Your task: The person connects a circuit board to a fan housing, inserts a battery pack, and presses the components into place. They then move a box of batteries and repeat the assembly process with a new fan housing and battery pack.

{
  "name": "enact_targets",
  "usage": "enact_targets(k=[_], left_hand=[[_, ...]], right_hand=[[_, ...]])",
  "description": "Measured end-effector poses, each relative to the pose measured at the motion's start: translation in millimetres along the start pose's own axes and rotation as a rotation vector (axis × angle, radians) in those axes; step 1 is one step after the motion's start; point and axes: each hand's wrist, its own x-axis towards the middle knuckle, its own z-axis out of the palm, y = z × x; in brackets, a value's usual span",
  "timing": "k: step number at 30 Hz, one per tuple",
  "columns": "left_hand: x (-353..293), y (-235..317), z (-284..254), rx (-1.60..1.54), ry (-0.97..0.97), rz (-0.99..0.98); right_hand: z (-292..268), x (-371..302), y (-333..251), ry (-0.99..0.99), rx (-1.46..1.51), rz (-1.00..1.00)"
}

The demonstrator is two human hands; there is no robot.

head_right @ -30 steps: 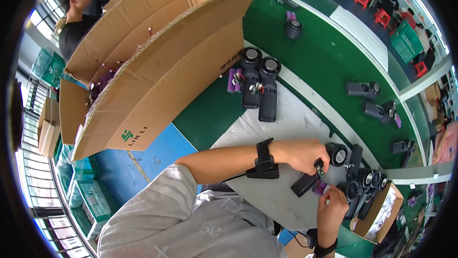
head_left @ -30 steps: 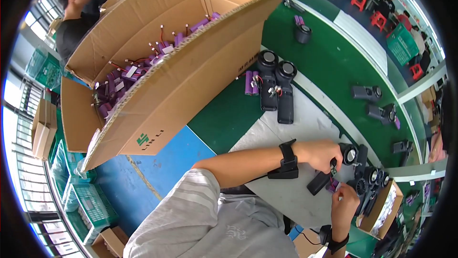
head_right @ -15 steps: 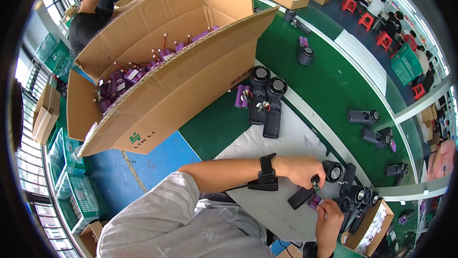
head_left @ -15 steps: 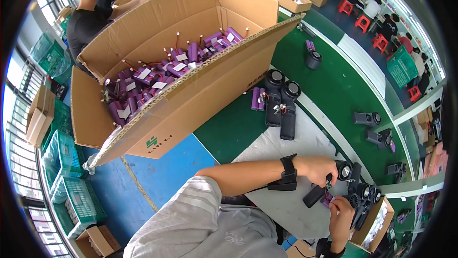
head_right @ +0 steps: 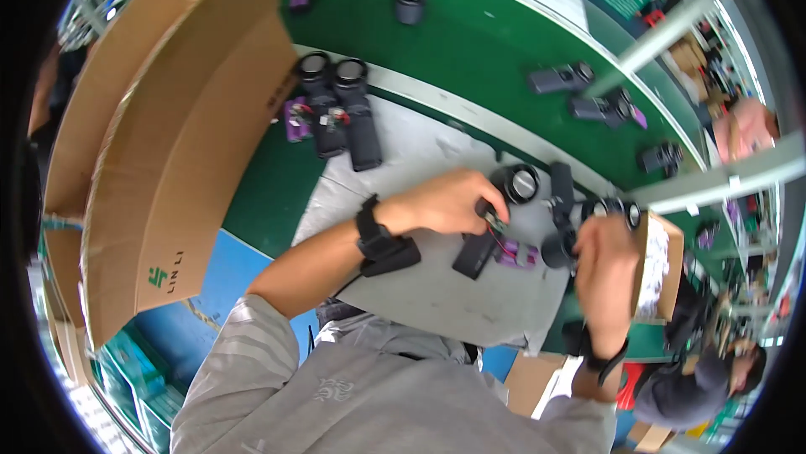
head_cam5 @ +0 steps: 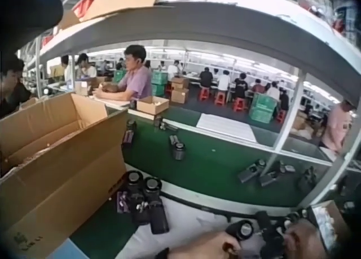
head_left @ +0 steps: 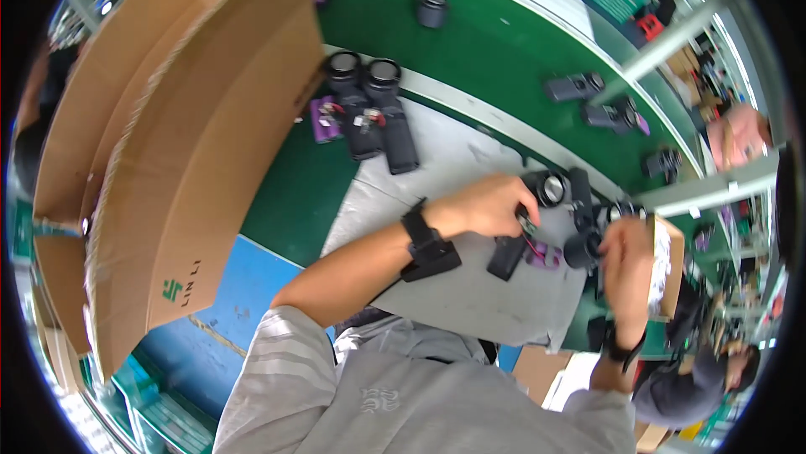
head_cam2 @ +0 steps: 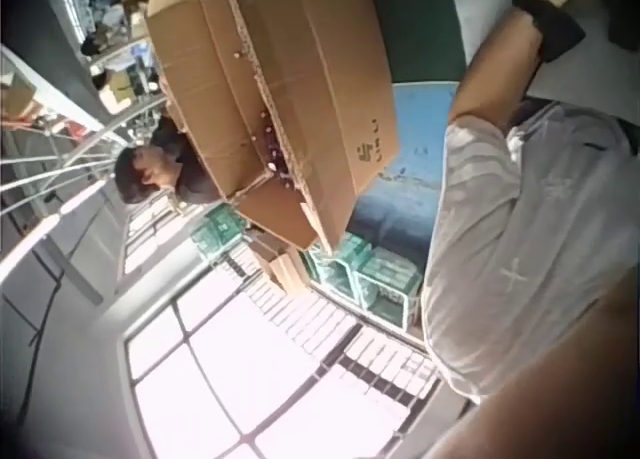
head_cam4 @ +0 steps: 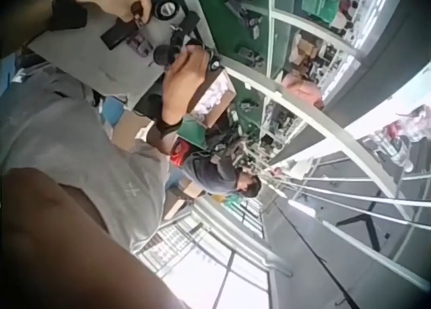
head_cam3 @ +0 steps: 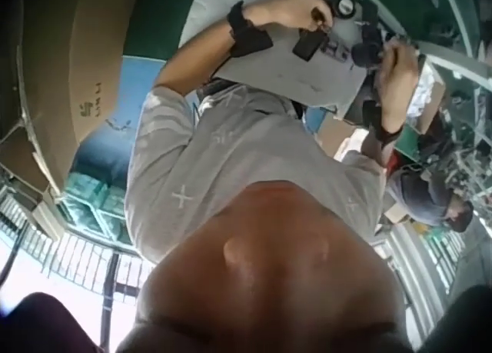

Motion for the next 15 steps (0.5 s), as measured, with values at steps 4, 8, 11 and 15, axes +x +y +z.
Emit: enact_targets(k=[4, 8, 11, 15], left_hand=[[-8, 8, -1, -0.003, -0.043, -0.092], [1, 4, -7, 0.005, 0.062, -0.123], [-1, 5, -7, -0.013, 0.103, -0.125], [1, 2, -7, -0.085, 0.165, -0.130]], right_hand=[[-14, 33, 12, 0.275, -0.093, 0.243], [15, 12, -20, -0.172, 0.187, 0.020], [46, -1, -26, -0.162, 0.013, -0.197], [82, -4, -15, -0.124, 0.032, -0.240]])
